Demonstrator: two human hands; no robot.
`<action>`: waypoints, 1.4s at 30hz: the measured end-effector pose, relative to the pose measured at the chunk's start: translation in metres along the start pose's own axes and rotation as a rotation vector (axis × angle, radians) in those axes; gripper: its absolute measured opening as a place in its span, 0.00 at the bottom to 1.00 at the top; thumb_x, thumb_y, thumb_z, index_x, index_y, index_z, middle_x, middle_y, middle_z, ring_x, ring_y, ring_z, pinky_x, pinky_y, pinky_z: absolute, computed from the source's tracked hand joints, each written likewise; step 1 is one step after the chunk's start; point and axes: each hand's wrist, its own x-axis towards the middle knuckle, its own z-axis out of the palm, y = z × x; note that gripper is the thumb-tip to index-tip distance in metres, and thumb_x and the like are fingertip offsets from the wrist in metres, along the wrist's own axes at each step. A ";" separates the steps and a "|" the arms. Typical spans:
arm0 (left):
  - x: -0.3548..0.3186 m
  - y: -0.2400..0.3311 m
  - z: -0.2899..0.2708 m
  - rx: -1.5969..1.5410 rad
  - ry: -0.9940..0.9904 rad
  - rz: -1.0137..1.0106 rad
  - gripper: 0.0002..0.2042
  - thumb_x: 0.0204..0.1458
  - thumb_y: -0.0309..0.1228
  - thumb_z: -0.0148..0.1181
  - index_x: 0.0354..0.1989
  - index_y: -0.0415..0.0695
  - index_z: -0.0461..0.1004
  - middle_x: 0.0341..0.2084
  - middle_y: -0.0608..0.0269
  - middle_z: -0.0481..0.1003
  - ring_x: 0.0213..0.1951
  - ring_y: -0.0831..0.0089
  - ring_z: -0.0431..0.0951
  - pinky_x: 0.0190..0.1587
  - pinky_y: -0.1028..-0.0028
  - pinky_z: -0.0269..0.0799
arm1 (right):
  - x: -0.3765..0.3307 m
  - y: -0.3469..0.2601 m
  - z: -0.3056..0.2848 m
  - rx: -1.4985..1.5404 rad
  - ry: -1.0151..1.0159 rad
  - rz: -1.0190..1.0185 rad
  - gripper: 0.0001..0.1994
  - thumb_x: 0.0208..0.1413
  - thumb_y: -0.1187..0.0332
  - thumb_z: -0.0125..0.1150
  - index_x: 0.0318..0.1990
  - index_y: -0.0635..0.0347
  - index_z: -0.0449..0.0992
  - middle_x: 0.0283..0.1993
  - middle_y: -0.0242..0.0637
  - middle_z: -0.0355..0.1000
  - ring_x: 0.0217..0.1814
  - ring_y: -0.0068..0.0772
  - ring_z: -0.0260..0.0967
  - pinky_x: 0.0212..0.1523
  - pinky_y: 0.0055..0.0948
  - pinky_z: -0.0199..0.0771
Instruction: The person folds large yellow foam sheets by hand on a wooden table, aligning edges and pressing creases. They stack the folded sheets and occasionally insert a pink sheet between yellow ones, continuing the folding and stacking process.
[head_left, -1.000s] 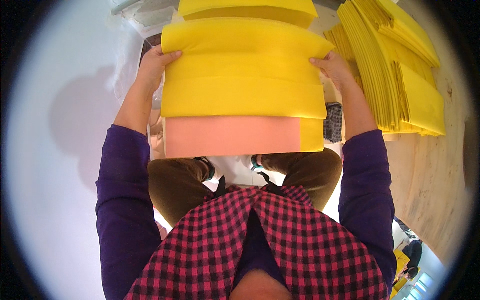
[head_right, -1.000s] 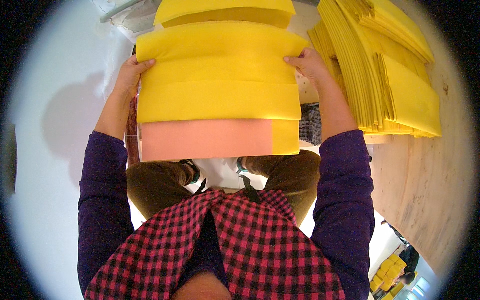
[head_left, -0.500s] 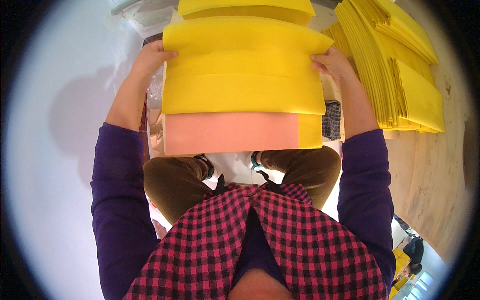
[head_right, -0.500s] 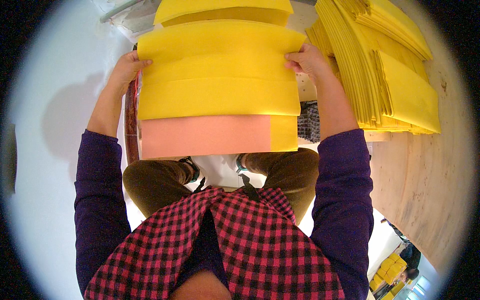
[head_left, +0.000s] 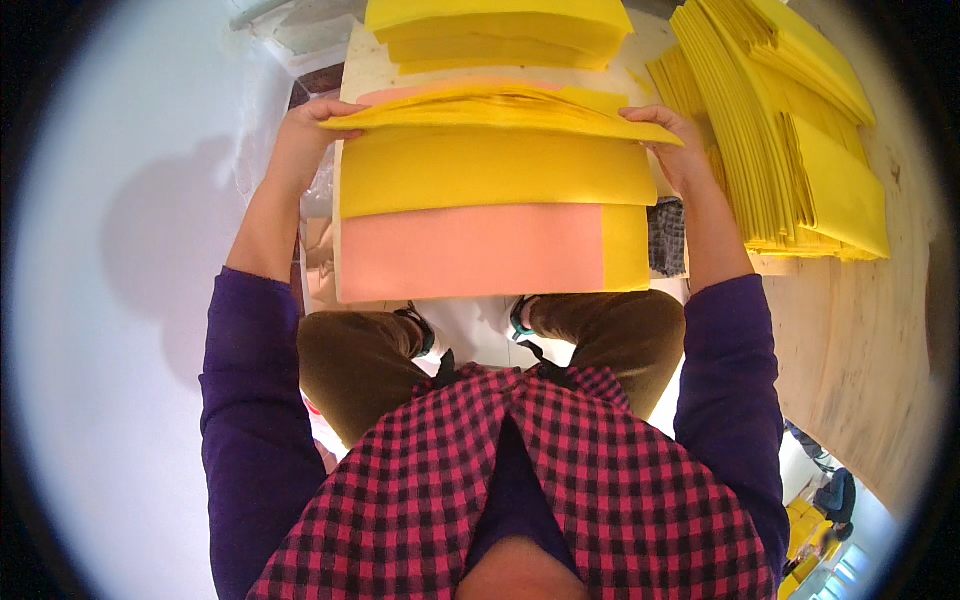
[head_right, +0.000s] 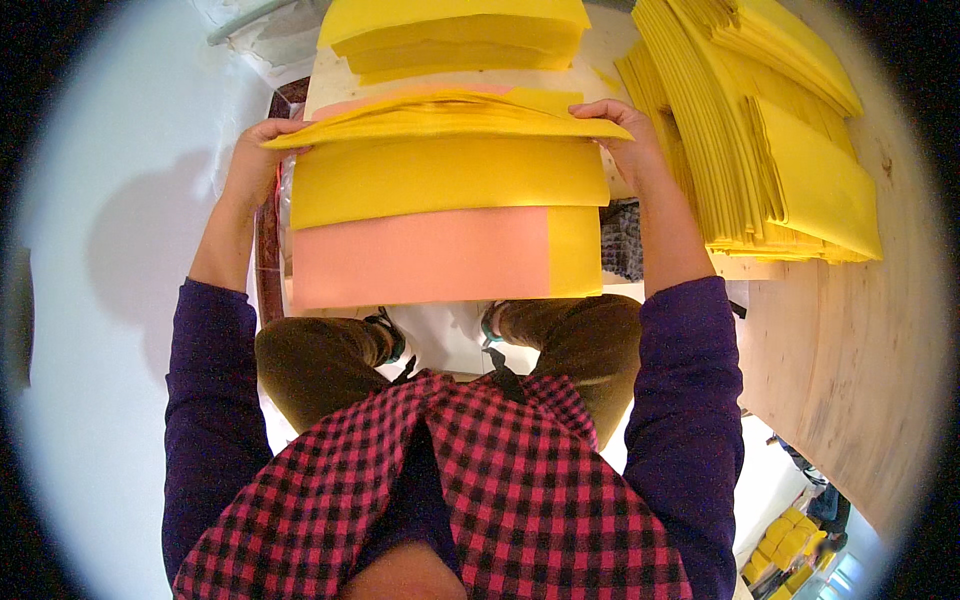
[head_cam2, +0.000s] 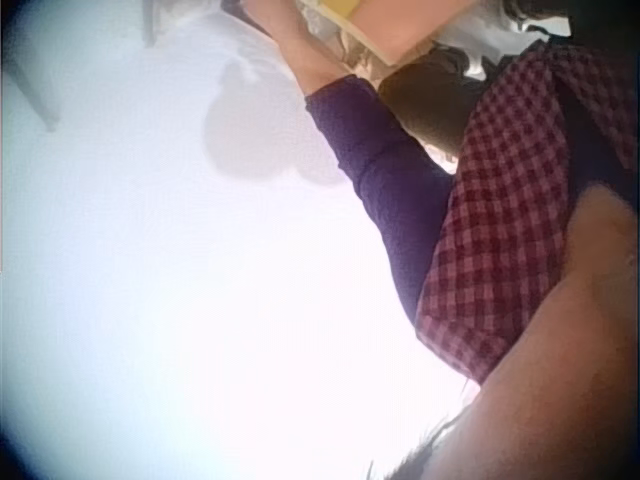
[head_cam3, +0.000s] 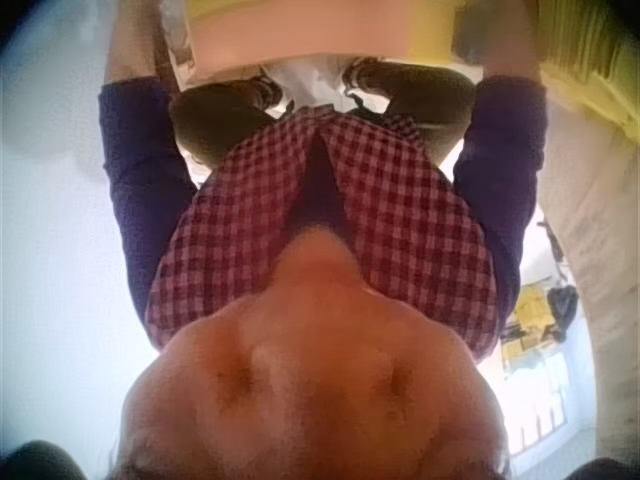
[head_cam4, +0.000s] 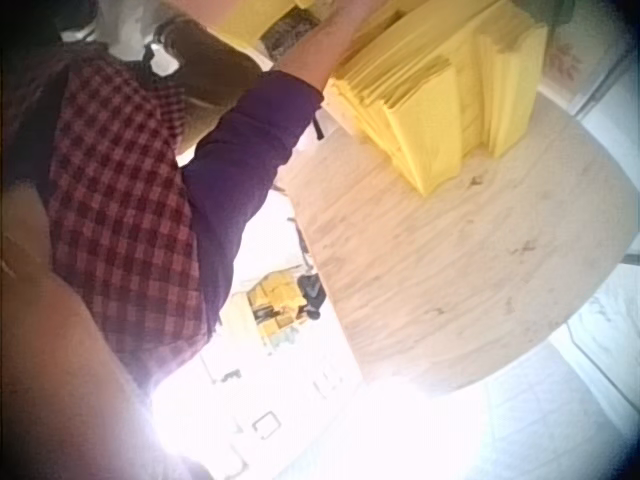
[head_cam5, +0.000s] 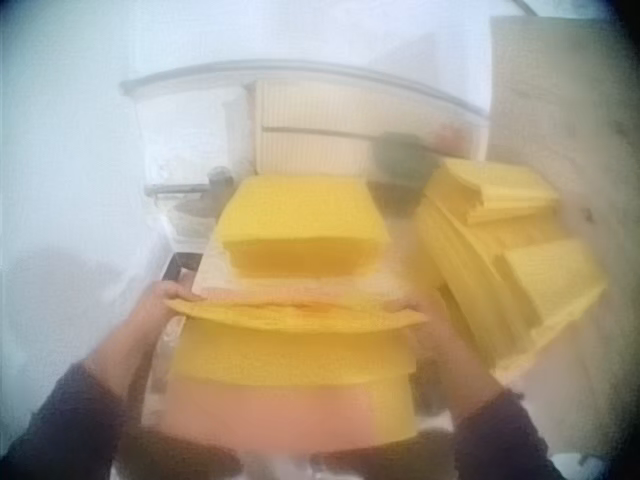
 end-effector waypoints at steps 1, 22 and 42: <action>-0.003 -0.005 -0.001 -0.043 0.018 0.010 0.06 0.49 0.19 0.55 0.33 0.36 0.77 0.39 0.57 0.78 0.40 0.72 0.77 0.45 0.77 0.72 | -0.001 0.001 0.000 0.047 0.008 -0.017 0.04 0.50 0.79 0.59 0.34 0.62 0.77 0.46 0.40 0.74 0.47 0.31 0.71 0.50 0.26 0.70; -0.021 -0.038 0.005 -0.015 0.075 0.141 0.04 0.49 0.16 0.56 0.30 0.36 0.76 0.44 0.55 0.76 0.44 0.71 0.75 0.49 0.76 0.71 | -0.012 0.009 0.003 0.334 -0.011 0.032 0.06 0.49 0.83 0.55 0.24 0.64 0.74 0.51 0.43 0.71 0.45 0.34 0.72 0.47 0.28 0.74; -0.022 -0.048 0.005 -0.100 0.076 0.165 0.04 0.48 0.16 0.56 0.29 0.36 0.77 0.43 0.57 0.76 0.43 0.71 0.75 0.49 0.76 0.71 | -0.023 -0.050 0.042 -0.358 0.205 -0.185 0.15 0.56 0.74 0.46 0.48 0.58 0.75 0.49 0.35 0.73 0.50 0.30 0.68 0.53 0.26 0.64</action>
